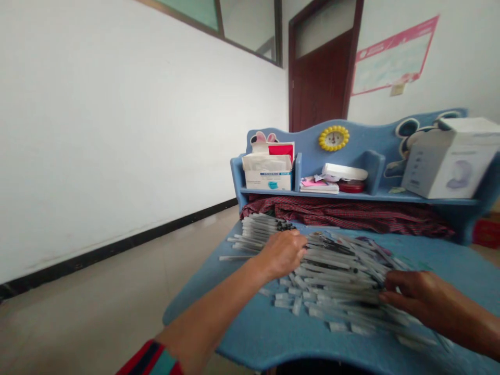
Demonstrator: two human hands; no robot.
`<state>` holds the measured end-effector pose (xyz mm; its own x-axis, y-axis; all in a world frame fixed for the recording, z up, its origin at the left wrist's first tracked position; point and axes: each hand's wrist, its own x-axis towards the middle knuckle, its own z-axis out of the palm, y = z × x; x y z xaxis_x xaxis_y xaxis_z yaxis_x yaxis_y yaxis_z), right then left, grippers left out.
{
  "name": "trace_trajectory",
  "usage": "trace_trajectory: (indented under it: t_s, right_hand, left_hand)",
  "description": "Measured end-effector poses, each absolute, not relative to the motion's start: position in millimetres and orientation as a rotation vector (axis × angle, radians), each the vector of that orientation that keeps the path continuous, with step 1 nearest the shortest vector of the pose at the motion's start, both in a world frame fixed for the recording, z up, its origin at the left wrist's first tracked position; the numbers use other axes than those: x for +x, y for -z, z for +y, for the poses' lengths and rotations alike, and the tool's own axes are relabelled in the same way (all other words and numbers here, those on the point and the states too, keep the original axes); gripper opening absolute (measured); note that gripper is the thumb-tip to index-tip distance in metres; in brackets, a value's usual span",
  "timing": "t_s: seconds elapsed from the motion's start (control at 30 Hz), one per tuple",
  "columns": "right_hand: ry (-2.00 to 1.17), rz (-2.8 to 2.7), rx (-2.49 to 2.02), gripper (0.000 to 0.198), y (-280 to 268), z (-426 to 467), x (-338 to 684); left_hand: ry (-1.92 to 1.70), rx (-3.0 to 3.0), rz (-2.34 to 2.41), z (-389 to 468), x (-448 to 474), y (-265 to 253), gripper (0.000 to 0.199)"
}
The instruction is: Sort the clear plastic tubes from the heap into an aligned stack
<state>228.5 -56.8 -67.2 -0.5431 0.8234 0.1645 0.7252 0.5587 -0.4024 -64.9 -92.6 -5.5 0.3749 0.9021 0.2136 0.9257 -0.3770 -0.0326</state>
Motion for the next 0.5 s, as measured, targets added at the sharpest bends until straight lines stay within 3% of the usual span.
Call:
trace_trajectory:
  t_s: [0.23,0.5]
  right_hand:
    - [-0.574,-2.569,-1.228,0.029,29,-52,202]
    - [-0.631,-2.408,-1.103,0.025,7,-35,174]
  left_hand:
    - [-0.206,-2.132,-2.037,-121,-156,18,0.018]
    - [-0.256,-2.23,-2.026,-116,-168,12,0.016]
